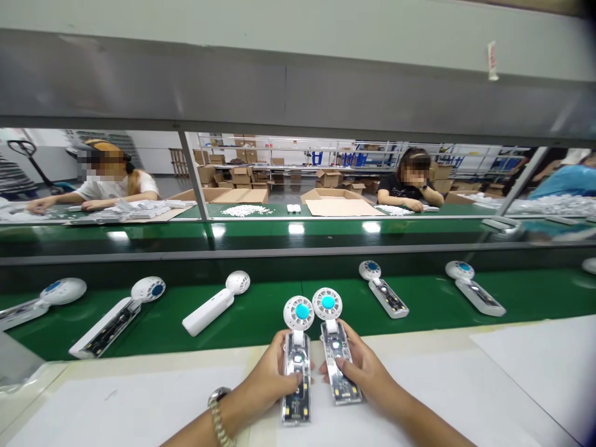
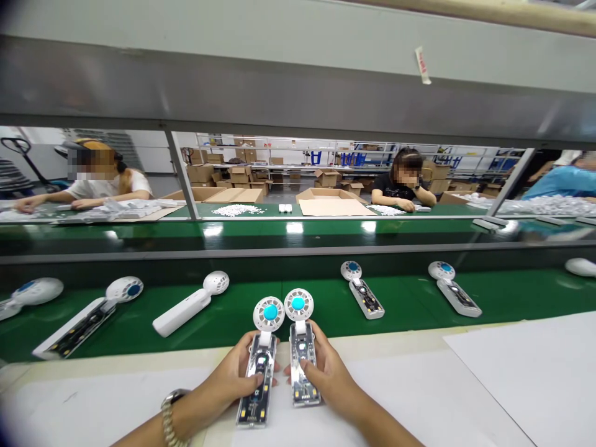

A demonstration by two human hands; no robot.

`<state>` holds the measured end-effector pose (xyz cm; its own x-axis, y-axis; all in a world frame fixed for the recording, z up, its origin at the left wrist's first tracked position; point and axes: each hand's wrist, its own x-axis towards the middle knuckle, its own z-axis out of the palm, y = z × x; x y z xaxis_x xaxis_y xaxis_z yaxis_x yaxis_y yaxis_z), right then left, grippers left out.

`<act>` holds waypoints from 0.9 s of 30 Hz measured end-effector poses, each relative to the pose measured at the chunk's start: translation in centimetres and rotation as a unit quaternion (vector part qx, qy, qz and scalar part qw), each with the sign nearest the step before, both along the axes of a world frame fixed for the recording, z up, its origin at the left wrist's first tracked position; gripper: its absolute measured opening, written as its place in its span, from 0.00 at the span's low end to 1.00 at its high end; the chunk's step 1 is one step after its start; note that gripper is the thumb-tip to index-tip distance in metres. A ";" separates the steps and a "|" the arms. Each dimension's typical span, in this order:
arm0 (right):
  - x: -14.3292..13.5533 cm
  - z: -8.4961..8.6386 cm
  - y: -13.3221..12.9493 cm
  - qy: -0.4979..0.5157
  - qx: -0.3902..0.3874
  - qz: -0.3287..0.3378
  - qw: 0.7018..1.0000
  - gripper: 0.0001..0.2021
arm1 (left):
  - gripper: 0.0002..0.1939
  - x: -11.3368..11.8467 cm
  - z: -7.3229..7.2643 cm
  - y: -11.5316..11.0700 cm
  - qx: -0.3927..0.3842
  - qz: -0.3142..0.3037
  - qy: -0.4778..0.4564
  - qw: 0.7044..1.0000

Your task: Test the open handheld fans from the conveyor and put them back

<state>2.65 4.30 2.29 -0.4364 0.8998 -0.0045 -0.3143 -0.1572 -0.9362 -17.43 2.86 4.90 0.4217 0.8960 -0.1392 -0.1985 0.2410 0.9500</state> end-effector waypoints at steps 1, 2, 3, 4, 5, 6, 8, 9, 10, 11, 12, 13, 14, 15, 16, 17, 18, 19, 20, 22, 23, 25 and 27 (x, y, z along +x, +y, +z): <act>0.0 -0.1 0.0 0.002 0.000 -0.003 1.000 0.44 | 0.32 0.0 0.1 -0.1 0.000 0.003 0.003 1.000; 0.0 -0.1 0.1 0.001 -0.001 -0.004 1.000 0.44 | 0.31 0.1 0.1 -0.1 0.002 0.004 0.004 1.000; 0.0 -0.2 0.1 -0.001 -0.002 -0.004 1.000 0.44 | 0.31 0.1 0.1 -0.1 0.004 0.005 0.004 1.000; 0.0 -0.2 0.1 -0.003 -0.003 -0.003 1.000 0.44 | 0.31 0.1 0.1 -0.1 0.005 0.004 0.002 1.000; 0.0 -0.1 0.1 -0.005 -0.004 -0.002 1.000 0.44 | 0.31 0.1 0.1 -0.1 0.007 0.005 0.000 1.000; 0.0 -0.1 0.1 -0.006 -0.004 -0.001 1.000 0.44 | 0.31 0.2 0.1 -0.1 0.009 0.005 -0.002 1.000; 0.0 -0.1 0.1 -0.006 -0.001 -0.003 1.000 0.44 | 0.30 0.2 0.1 -0.1 0.013 0.008 -0.006 1.000; 0.0 -0.1 0.1 -0.006 -0.001 -0.004 1.000 0.44 | 0.30 0.2 0.0 -0.1 0.014 0.009 -0.007 1.000; 0.0 -0.1 0.1 -0.006 -0.001 -0.004 1.000 0.43 | 0.30 0.1 0.0 0.0 0.013 0.009 -0.009 1.000; 0.0 -0.1 0.1 -0.007 -0.002 -0.004 1.000 0.43 | 0.30 0.1 -0.1 0.0 0.011 0.007 -0.009 1.000; 0.0 -0.2 0.1 -0.006 -0.002 -0.005 1.000 0.43 | 0.30 0.1 -0.2 0.0 0.009 0.006 -0.010 1.000; 0.0 -0.2 0.1 -0.004 -0.003 -0.005 1.000 0.43 | 0.30 0.1 -0.2 0.0 0.007 0.004 -0.011 1.000; 0.0 -0.3 0.1 -0.002 -0.002 -0.007 1.000 0.43 | 0.31 0.0 -0.3 0.1 0.007 0.004 -0.010 1.000; 0.0 -0.4 0.2 0.002 0.001 -0.008 1.000 0.43 | 0.31 0.0 -0.4 0.1 0.008 0.005 -0.009 1.000; -0.1 -0.4 0.2 0.005 0.004 -0.008 1.000 0.43 | 0.31 0.0 -0.5 0.1 0.009 0.007 -0.009 1.000; -0.1 -0.5 0.2 0.007 0.006 -0.008 1.000 0.43 | 0.32 0.0 -0.6 0.2 0.010 0.009 -0.008 1.000; -0.1 -0.6 0.3 0.007 0.008 -0.008 1.000 0.43 | 0.32 0.0 -0.7 0.2 0.010 0.011 -0.007 1.000; -0.1 -0.6 0.3 0.007 0.008 -0.009 1.000 0.43 | 0.32 0.0 -0.7 0.2 0.011 0.011 -0.006 1.000; -0.2 -0.6 0.3 0.007 0.009 -0.010 1.000 0.43 | 0.31 0.0 -0.7 0.2 0.011 0.011 -0.005 1.000; -0.2 -0.7 0.3 0.004 0.007 -0.011 1.000 0.43 | 0.31 0.0 -0.8 0.2 0.008 0.008 -0.002 1.000; -0.3 -0.6 0.3 0.005 0.006 -0.012 1.000 0.43 | 0.30 -0.1 -0.7 0.2 0.005 0.007 -0.002 1.000; -0.3 -0.5 0.3 0.008 0.003 -0.010 1.000 0.43 | 0.30 -0.2 -0.5 0.2 -0.005 0.006 -0.010 1.000; -0.1 -0.3 0.3 0.012 0.000 -0.007 1.000 0.42 | 0.28 -0.3 -0.2 0.3 -0.025 0.002 -0.038 0.999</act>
